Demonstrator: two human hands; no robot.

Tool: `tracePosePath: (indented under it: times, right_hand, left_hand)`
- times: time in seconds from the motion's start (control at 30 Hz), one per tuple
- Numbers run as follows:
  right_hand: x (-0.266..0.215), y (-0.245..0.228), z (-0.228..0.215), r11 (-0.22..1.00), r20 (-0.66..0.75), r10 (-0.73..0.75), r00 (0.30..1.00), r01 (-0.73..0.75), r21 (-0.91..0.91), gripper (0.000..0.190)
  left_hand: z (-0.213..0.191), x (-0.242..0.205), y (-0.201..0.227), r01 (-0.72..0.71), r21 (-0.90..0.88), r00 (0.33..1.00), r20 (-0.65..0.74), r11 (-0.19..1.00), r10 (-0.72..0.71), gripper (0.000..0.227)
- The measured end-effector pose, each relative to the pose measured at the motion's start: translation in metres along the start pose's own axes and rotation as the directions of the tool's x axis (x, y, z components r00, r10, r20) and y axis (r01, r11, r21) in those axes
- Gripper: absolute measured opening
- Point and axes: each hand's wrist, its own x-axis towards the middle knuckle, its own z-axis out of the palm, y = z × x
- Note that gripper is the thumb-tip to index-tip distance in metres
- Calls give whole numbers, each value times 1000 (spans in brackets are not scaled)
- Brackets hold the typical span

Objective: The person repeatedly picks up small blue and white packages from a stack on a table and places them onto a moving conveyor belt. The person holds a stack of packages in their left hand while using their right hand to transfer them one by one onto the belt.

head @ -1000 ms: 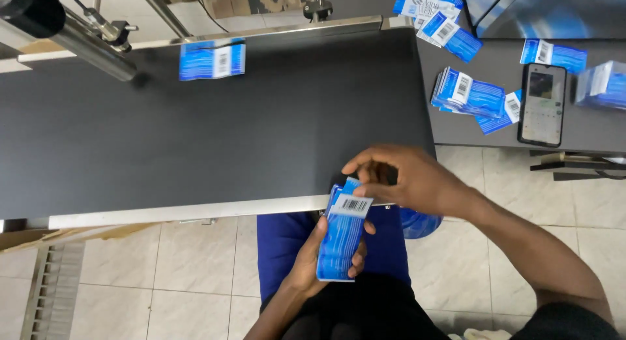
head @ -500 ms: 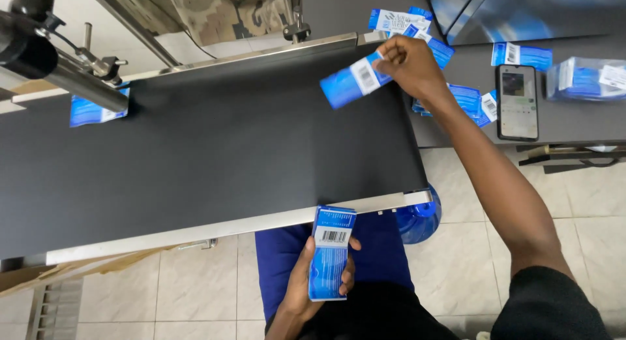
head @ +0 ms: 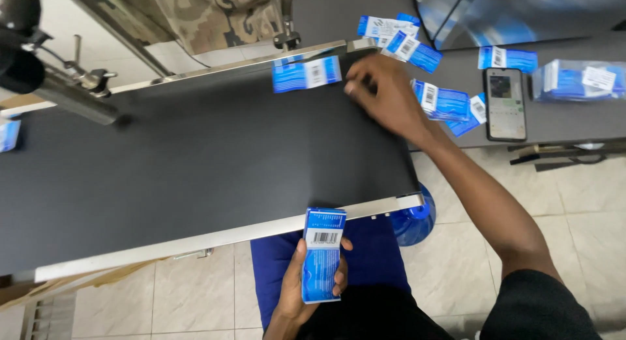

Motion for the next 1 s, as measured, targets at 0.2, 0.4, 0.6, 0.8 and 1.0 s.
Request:
tracePosePath:
  times: [0.2,0.4,0.6,0.8,1.0]
  right_hand:
    - [-68,-98,-43,886,617,-79,783,-228,403,39]
    - [-82,-109,-59,881,662,-103,742,-241,408,14]
    - [-52,-72,-57,848,703,18,711,-384,366,16]
    - [6,11,-22,732,399,380,834,-536,421,19]
    - [40,64,28,887,52,374,926,-373,271,27]
  left_hand:
    - [6,11,-4,39,-6,999,32,999,-39,78]
    - [12,16,-12,-11,-23,999,40,1000,12,70]
    - [8,10,-12,18,-18,1000,17,1000,-17,80]
    - [9,4,-9,-27,23,1000,14,999,27,73]
    - [10,1,-3,5,50,1000,15,999,-6,78]
